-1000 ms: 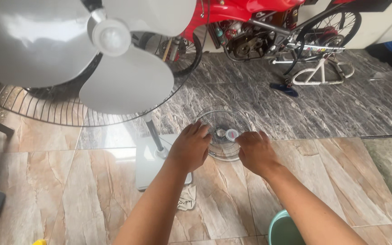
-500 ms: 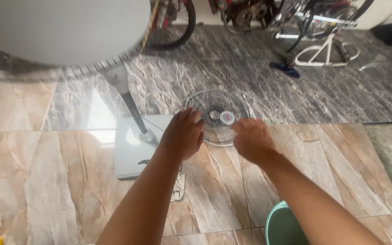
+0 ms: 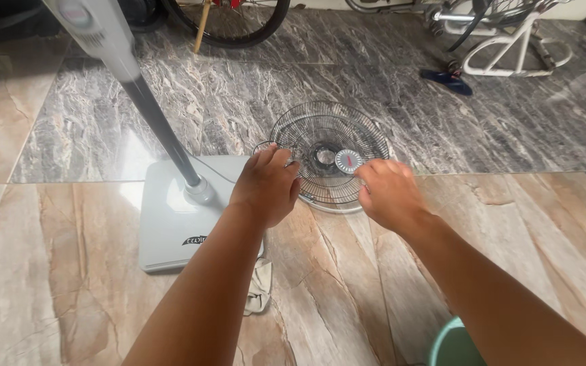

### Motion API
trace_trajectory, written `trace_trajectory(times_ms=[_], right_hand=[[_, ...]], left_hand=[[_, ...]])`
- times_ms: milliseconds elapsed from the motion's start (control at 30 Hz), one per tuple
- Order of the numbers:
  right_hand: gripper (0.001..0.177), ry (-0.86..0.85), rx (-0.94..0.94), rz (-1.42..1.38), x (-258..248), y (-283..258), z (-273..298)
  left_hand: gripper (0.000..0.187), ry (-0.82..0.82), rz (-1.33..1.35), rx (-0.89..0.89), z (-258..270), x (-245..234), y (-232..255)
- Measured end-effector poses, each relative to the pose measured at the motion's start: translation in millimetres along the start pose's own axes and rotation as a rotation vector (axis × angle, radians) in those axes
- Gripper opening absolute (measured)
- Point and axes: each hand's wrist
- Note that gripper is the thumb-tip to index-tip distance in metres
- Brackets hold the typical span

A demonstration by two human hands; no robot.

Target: The person reassembles a standing electric fan by attaching the fan blades to the motor shaft, securing them with a nut, and then fitting the front and rear wire cages. The person uses hands to align and tighten components without additional tools.

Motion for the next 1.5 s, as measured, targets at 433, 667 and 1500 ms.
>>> trace_trajectory(times_ms=[433,667,1500], right_hand=[[0.027,0.184,-0.094,0.011,171.0,41.1,39.3],[0.025,0.186,-0.055,-0.014,232.4,67.9,58.2],[0.092,-0.271,0.217,0.016,421.5,131.9,52.3]], left_hand=[[0.034,0.153,0.006,0.068,47.8,179.3,-30.2],[0.035,0.162,0.002,0.054,60.6,239.1,-32.4],[0.053,-0.535,-0.154,-0.153,126.6,408.7,-21.5]])
Point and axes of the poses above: each hand's wrist, its own z-axis away from the middle knuckle, its own x-axis out of the palm, y = z × x, and after that the axes turned 6 degrees about y, right-handed
